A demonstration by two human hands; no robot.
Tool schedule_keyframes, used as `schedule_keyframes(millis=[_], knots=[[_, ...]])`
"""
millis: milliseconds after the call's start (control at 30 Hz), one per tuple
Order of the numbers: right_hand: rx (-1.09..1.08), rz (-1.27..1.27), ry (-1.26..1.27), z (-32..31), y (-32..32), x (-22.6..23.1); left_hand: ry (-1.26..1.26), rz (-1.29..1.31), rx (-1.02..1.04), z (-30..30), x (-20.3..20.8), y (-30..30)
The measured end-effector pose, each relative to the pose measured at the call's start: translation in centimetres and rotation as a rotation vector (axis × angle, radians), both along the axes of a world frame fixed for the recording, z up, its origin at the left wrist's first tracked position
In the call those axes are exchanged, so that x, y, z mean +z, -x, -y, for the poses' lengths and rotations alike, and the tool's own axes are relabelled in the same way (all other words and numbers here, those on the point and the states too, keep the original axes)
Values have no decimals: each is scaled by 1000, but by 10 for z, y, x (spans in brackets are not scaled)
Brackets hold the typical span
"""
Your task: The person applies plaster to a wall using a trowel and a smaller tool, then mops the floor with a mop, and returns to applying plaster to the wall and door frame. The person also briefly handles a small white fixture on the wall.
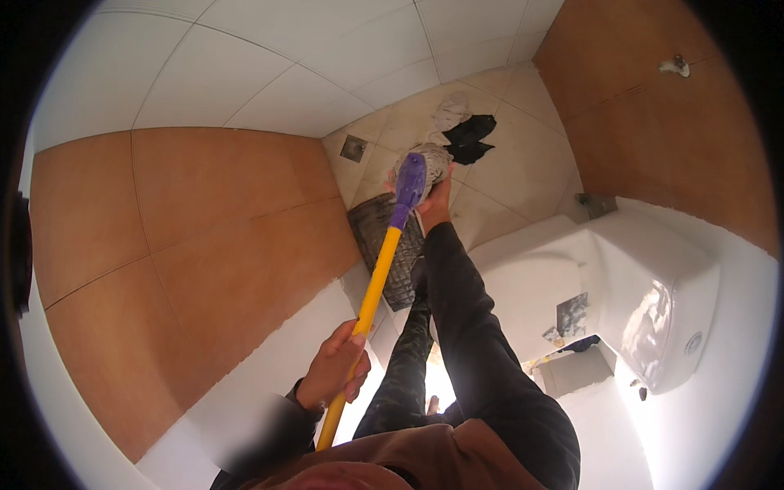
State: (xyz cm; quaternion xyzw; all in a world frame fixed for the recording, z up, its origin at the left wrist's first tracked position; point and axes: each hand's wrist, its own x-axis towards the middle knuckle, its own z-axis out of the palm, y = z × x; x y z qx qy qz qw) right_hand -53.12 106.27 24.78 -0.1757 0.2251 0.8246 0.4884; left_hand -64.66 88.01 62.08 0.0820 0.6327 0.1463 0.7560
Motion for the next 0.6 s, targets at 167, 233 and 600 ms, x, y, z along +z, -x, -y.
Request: schedule_keyframes(millis=[167, 233, 600], knots=[[-253, 291, -99, -39, -27, -13, 166, 490, 422, 19, -21, 16], [-306, 497, -43, -49, -41, -10, 222, 854, 622, 28, -36, 18], [-186, 615, -5, -59, -77, 36, -82, -171, -3, -9, -26, -7]])
